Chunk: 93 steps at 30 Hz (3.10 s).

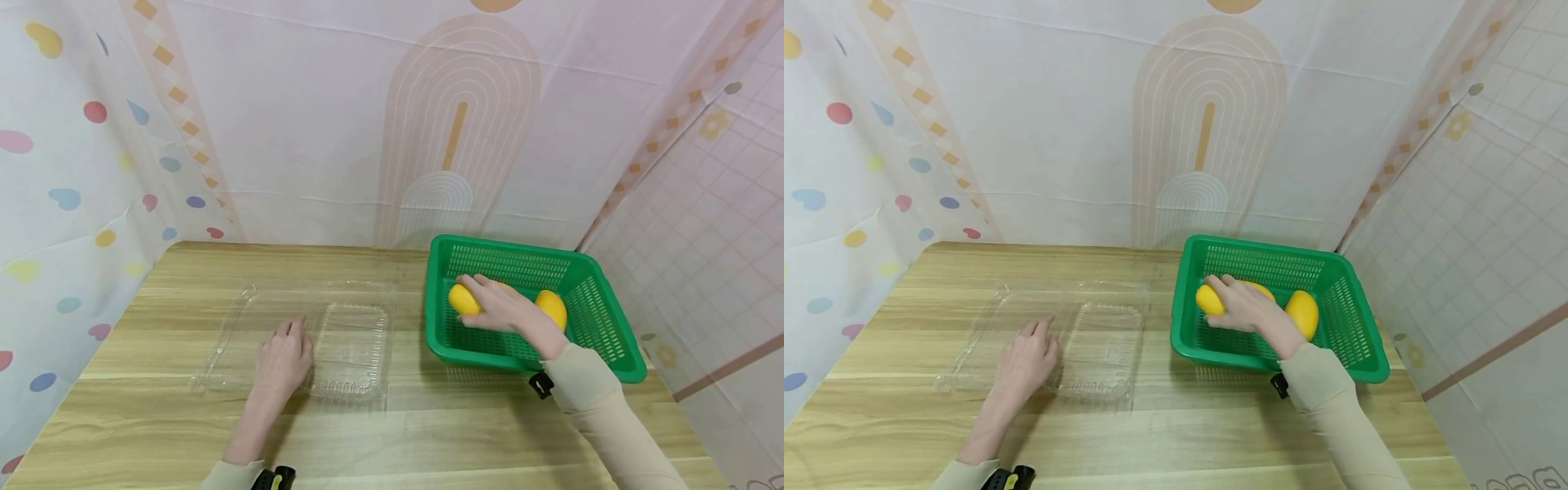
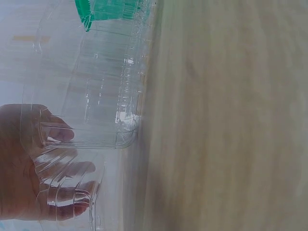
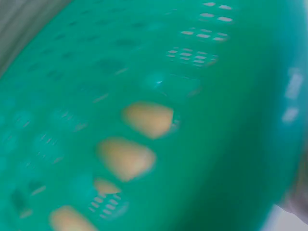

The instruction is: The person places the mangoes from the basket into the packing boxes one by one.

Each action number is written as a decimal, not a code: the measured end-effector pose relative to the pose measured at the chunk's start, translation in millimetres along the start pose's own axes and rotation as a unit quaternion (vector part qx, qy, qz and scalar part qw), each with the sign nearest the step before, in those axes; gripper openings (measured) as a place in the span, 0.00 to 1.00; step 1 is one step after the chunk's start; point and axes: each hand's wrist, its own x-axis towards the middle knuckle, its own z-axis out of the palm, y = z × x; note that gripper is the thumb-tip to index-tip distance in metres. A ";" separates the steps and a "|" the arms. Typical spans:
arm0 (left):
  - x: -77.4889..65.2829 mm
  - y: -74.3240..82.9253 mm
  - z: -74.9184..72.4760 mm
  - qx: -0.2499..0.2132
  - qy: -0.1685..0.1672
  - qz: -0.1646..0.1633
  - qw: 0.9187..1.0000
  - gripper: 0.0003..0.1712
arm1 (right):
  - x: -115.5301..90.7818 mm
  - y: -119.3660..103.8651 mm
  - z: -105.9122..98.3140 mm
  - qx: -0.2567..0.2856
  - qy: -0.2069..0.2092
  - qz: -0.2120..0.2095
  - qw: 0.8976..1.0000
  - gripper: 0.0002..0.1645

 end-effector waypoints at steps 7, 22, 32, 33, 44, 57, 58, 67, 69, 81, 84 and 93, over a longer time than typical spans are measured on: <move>-0.1 -0.8 1.5 0.000 0.014 0.009 1.000 0.22 | 18.5 -28.1 -13.0 0.023 0.053 0.014 0.998 0.37; 1.0 -1.5 2.3 -0.006 0.006 -0.002 1.000 0.22 | 62.3 -94.4 -2.6 0.089 0.073 0.052 0.992 0.36; 2.2 0.0 2.2 -0.003 0.006 -0.007 1.000 0.21 | 87.5 -136.9 20.2 0.139 0.071 0.091 0.984 0.41; 2.1 0.0 2.4 -0.003 0.008 -0.006 1.000 0.21 | 90.0 -140.7 23.6 0.149 0.069 0.097 0.982 0.41; 2.4 -0.4 2.6 -0.001 0.004 -0.005 1.000 0.21 | 115.6 -163.0 61.6 0.245 0.036 0.191 0.950 0.45; 1.8 -0.4 1.5 0.009 0.009 -0.004 1.000 0.21 | 132.3 -162.6 87.4 0.281 -0.010 0.237 0.930 0.44; 1.5 -0.4 1.2 0.009 0.009 -0.004 1.000 0.21 | 133.3 -162.1 87.8 0.291 -0.011 0.234 0.928 0.43; 0.7 -2.8 1.4 0.007 0.003 0.004 1.000 0.22 | 134.9 -158.8 85.2 0.318 -0.027 0.213 0.924 0.37; 0.9 -2.7 1.4 0.007 0.001 0.004 1.000 0.22 | 133.6 -158.6 84.1 0.304 -0.031 0.210 0.929 0.36; 1.9 -2.3 0.6 0.003 0.000 0.000 1.000 0.22 | 130.3 -163.2 64.1 0.232 -0.016 0.193 0.953 0.35; 1.6 -2.2 0.5 0.004 0.000 -0.001 1.000 0.22 | 127.8 -163.6 53.7 0.212 -0.003 0.180 0.961 0.35; 1.5 -2.3 1.2 0.003 0.003 -0.002 1.000 0.22 | 115.9 -146.3 12.2 0.205 0.034 0.153 0.966 0.36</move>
